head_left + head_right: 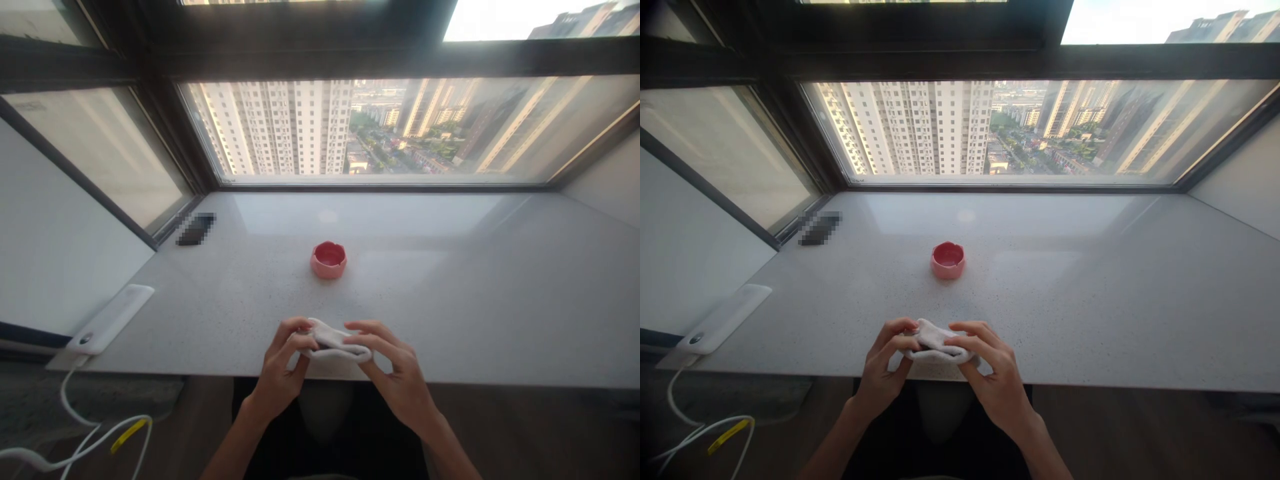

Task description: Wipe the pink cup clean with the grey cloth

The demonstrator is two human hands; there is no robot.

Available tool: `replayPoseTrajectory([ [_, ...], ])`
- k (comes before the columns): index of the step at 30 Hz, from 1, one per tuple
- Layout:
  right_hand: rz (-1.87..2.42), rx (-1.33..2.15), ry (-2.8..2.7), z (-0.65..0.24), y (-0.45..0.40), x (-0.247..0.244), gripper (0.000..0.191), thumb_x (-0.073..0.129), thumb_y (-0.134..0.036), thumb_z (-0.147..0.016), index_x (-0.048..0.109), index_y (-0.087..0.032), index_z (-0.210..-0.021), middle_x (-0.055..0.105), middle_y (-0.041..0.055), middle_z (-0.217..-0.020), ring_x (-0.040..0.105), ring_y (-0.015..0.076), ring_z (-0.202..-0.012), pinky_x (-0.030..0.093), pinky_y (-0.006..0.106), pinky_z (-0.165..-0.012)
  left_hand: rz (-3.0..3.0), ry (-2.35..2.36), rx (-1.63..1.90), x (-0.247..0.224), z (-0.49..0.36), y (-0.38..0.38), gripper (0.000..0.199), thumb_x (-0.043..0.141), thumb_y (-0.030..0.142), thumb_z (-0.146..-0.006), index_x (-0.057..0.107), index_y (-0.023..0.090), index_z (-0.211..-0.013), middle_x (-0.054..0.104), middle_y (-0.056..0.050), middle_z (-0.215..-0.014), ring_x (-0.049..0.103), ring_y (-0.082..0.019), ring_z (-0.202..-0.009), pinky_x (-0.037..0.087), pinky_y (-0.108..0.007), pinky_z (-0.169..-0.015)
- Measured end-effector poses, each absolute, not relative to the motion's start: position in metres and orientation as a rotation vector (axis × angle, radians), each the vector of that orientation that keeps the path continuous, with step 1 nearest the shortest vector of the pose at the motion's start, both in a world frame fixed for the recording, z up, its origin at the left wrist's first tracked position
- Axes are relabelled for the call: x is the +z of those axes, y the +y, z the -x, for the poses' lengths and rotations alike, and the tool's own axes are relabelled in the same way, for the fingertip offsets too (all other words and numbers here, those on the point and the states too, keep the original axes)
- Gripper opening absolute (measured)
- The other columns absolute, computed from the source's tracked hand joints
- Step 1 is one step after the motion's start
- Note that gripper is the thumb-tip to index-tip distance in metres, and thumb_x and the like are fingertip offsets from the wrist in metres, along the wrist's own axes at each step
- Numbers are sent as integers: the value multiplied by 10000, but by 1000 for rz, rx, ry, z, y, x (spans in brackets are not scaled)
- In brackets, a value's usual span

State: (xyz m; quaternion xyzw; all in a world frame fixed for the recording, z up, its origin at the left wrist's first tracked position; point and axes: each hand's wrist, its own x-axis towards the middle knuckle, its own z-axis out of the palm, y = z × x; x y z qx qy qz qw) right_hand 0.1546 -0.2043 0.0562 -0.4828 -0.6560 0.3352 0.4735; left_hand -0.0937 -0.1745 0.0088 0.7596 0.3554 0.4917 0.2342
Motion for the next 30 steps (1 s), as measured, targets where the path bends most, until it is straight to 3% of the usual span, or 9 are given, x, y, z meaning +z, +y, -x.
replayPoseTrajectory([
  [3, 1145, 829, -1496, -155, -209, 61, 187, 730, -445, -1018, 889, -347, -1003, 846, 89, -1124, 810, 289, -1013, 672, 409, -892, -2125, 931, 1276, 16, 97, -177, 160, 634, 134, -986, 700, 271, -1035, 673, -105, -1428, 661, -283, -1326, 604, -455, -1096],
  [6, 1153, 897, -1358, -154, -214, 62, 232, 769, -519, -982, 874, -312, -979, 852, 99, -1059, 811, 294, -974, 676, 388, -835, -2220, 860, 1118, 26, 99, -180, 174, 692, 167, -950, 720, 280, -1079, 545, -121, -1666, 464, -385, -1590, 491, -604, -1225],
  [9, 1221, 1005, -1174, -152, -215, 55, 301, 803, -559, -944, 849, -304, -1098, 856, 93, -1129, 812, 279, -948, 669, 350, -783, -2352, 840, 967, 32, 97, -181, 261, 756, 252, -963, 778, 335, -1210, 354, -84, -1814, 255, -441, -1705, 370, -681, -1284],
  [11, 1271, 1083, -1058, -152, -212, 49, 396, 829, -570, -916, 820, -298, -1203, 849, 94, -1198, 814, 275, -957, 666, 342, -789, -2411, 881, 910, 28, 94, -179, 353, 695, 226, -1009, 775, 384, -1314, 307, -66, -1837, 229, -433, -1717, 341, -688, -1290],
  [14, 1309, 1170, -969, -151, -204, 42, 516, 848, -611, -881, 802, -266, -1261, 845, 104, -1216, 805, 309, -1054, 663, 379, -882, -2358, 1014, 858, 16, 88, -175, 500, 556, 122, -1048, 711, 390, -1440, 409, -82, -1791, 348, -371, -1684, 353, -647, -1293],
  [17, 1303, 1233, -978, -149, -198, 40, 516, 837, -635, -885, 822, -247, -1226, 845, 95, -1206, 788, 332, -1111, 645, 396, -929, -2200, 1070, 813, 6, 83, -171, 493, 556, 180, -1075, 646, 381, -1516, 563, -71, -1688, 464, -318, -1622, 390, -591, -1297],
  [21, 1338, 1202, -997, -148, -198, 42, 488, 790, -683, -910, 864, -237, -1094, 856, 76, -1065, 782, 303, -945, 622, 340, -751, -2039, 1069, 877, 8, 81, -168, 476, 625, 257, -1064, 642, 344, -1532, 656, -77, -1584, 512, -312, -1577, 401, -568, -1317],
  [25, 1346, 1138, -965, -148, -203, 49, 482, 805, -688, -895, 875, -244, -1070, 859, 71, -1006, 775, 281, -880, 605, 312, -694, -1857, 1033, 1035, 19, 80, -166, 311, 719, 344, -1025, 785, 315, -1327, 720, -89, -1460, 543, -328, -1540, 471, -517, -1282],
  [30, 1342, 1114, -1012, -149, -212, 70, 451, 815, -642, -910, 881, -233, -1086, 866, 82, -1012, 794, 273, -888, 612, 283, -662, -1472, 976, 1143, 35, 82, -173, 210, 724, 385, -1032, 849, 217, -1029, 754, -97, -1165, 743, -239, -1089, 621, -317, -942],
])
